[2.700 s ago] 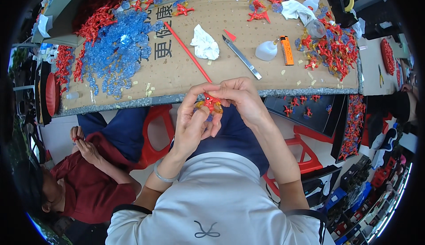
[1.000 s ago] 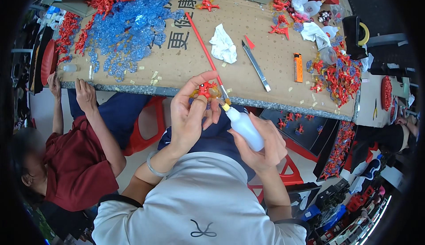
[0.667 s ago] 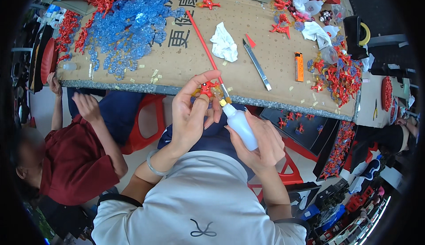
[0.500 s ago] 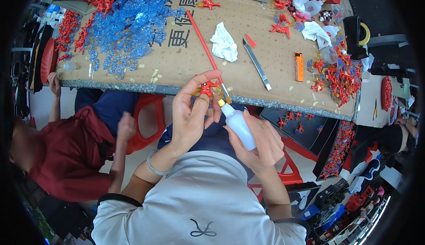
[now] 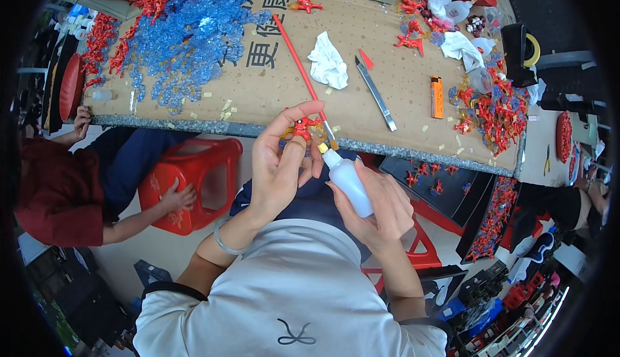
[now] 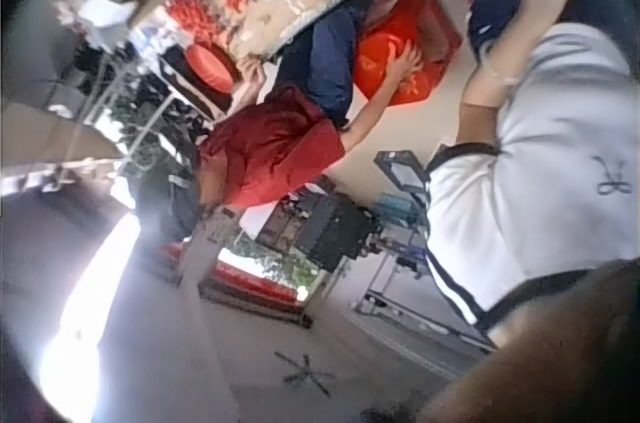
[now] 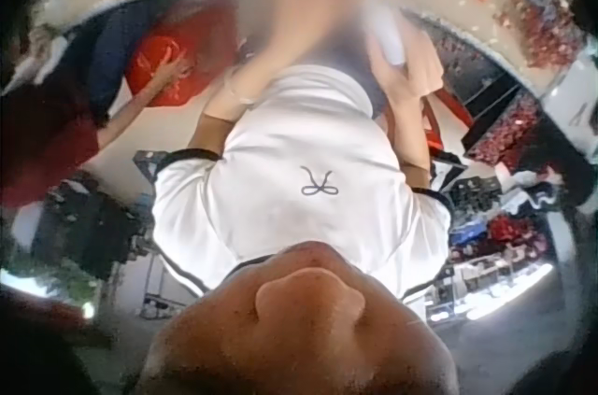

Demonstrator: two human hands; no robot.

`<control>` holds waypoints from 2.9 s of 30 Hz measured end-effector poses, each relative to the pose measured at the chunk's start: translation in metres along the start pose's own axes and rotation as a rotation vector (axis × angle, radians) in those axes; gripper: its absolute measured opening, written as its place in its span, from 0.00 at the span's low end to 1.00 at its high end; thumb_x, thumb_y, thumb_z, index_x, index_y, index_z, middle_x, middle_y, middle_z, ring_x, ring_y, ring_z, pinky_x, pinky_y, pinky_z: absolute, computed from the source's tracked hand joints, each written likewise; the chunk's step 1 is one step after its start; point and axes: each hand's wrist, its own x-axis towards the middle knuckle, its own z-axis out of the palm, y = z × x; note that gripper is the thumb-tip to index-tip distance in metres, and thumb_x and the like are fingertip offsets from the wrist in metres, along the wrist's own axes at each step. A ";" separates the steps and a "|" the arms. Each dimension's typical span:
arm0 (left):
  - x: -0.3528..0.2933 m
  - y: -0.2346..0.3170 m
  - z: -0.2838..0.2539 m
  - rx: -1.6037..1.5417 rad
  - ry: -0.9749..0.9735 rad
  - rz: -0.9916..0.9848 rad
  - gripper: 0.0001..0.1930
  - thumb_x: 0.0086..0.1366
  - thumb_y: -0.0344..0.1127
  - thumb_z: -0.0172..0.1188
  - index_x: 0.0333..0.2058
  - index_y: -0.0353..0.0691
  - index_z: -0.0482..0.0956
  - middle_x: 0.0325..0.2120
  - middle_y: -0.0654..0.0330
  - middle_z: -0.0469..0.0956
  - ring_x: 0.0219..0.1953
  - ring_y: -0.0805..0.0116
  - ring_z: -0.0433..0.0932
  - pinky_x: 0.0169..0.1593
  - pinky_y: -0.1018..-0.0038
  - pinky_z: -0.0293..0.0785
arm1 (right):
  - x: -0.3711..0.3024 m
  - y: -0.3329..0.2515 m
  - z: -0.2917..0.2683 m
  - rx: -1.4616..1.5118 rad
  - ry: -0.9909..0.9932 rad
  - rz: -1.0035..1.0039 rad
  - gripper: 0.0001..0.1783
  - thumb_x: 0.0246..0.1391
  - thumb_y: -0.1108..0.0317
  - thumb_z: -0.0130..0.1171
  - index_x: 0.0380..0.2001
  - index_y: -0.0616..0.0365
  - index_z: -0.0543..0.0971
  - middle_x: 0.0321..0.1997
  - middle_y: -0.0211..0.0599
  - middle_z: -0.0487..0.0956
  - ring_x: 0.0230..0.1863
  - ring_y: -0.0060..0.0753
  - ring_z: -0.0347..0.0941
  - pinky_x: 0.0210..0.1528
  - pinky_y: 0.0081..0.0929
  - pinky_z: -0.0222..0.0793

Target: Assembling small red plastic toy components using glue and a brush at a factory workbench.

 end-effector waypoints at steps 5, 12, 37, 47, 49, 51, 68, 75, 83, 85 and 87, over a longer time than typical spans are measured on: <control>0.000 0.002 0.001 -0.036 0.005 -0.046 0.20 0.63 0.23 0.36 0.54 0.30 0.66 0.20 0.61 0.72 0.17 0.83 0.67 0.16 0.88 0.58 | 0.000 -0.001 -0.001 -0.007 -0.007 0.003 0.26 0.30 0.77 0.73 0.38 0.72 0.77 0.26 0.48 0.79 0.25 0.39 0.78 0.28 0.26 0.73; -0.001 0.004 0.000 -0.041 -0.008 -0.059 0.21 0.64 0.23 0.36 0.54 0.30 0.65 0.20 0.61 0.72 0.17 0.83 0.67 0.16 0.88 0.58 | 0.000 -0.002 -0.002 -0.006 -0.013 0.006 0.26 0.30 0.76 0.73 0.38 0.72 0.77 0.25 0.48 0.79 0.24 0.39 0.77 0.27 0.26 0.73; -0.001 0.005 -0.003 -0.091 -0.021 -0.107 0.21 0.63 0.24 0.36 0.55 0.30 0.65 0.20 0.61 0.71 0.17 0.80 0.68 0.15 0.87 0.57 | 0.003 -0.003 -0.002 0.030 -0.005 0.010 0.25 0.32 0.76 0.73 0.38 0.72 0.77 0.26 0.49 0.80 0.24 0.39 0.77 0.27 0.24 0.73; 0.000 0.003 -0.005 -0.137 -0.024 -0.149 0.21 0.63 0.24 0.37 0.55 0.32 0.65 0.20 0.60 0.72 0.17 0.79 0.68 0.15 0.87 0.56 | 0.004 -0.004 -0.003 0.021 -0.020 0.017 0.24 0.32 0.75 0.73 0.38 0.71 0.78 0.26 0.48 0.80 0.24 0.38 0.77 0.27 0.24 0.73; 0.000 0.004 -0.005 -0.131 -0.022 -0.155 0.21 0.63 0.24 0.36 0.55 0.32 0.65 0.20 0.60 0.72 0.17 0.79 0.68 0.15 0.87 0.55 | 0.004 -0.005 -0.004 0.017 -0.023 0.017 0.24 0.32 0.75 0.73 0.38 0.71 0.78 0.26 0.48 0.80 0.24 0.38 0.77 0.27 0.24 0.73; 0.000 0.003 -0.005 -0.139 -0.024 -0.156 0.22 0.63 0.24 0.36 0.56 0.32 0.65 0.20 0.60 0.72 0.17 0.79 0.68 0.15 0.87 0.55 | 0.005 -0.005 -0.004 0.013 -0.026 0.021 0.24 0.32 0.75 0.73 0.38 0.71 0.78 0.26 0.48 0.80 0.24 0.38 0.77 0.27 0.24 0.73; 0.000 0.003 -0.004 -0.134 -0.023 -0.123 0.22 0.63 0.24 0.37 0.57 0.34 0.62 0.21 0.61 0.71 0.17 0.80 0.68 0.15 0.88 0.56 | 0.004 -0.003 -0.002 0.024 -0.002 -0.001 0.25 0.32 0.75 0.73 0.37 0.71 0.78 0.26 0.48 0.80 0.23 0.38 0.77 0.26 0.23 0.72; -0.002 -0.001 -0.001 0.036 -0.002 0.066 0.22 0.62 0.23 0.38 0.56 0.38 0.60 0.20 0.62 0.71 0.17 0.82 0.67 0.16 0.87 0.56 | 0.004 -0.003 -0.003 0.008 -0.009 0.015 0.25 0.31 0.75 0.73 0.38 0.72 0.78 0.27 0.47 0.80 0.23 0.37 0.77 0.26 0.23 0.72; -0.003 -0.004 -0.001 0.082 0.034 0.132 0.20 0.61 0.23 0.39 0.52 0.41 0.61 0.18 0.62 0.70 0.14 0.83 0.65 0.14 0.88 0.52 | 0.002 -0.001 -0.001 0.011 0.005 -0.011 0.26 0.31 0.75 0.74 0.38 0.72 0.78 0.27 0.47 0.80 0.24 0.38 0.77 0.26 0.24 0.72; -0.003 -0.004 -0.001 0.058 0.036 0.127 0.20 0.60 0.23 0.38 0.52 0.41 0.61 0.18 0.62 0.70 0.14 0.82 0.64 0.14 0.88 0.52 | 0.000 -0.001 0.000 0.012 0.013 -0.021 0.26 0.30 0.75 0.74 0.38 0.72 0.78 0.27 0.48 0.80 0.24 0.39 0.77 0.26 0.24 0.72; -0.003 -0.001 -0.001 0.040 0.045 0.106 0.20 0.60 0.23 0.38 0.51 0.42 0.61 0.18 0.62 0.70 0.13 0.82 0.64 0.13 0.87 0.52 | -0.001 0.000 0.000 0.015 0.018 -0.027 0.26 0.30 0.75 0.74 0.38 0.72 0.78 0.27 0.48 0.80 0.24 0.39 0.77 0.27 0.24 0.72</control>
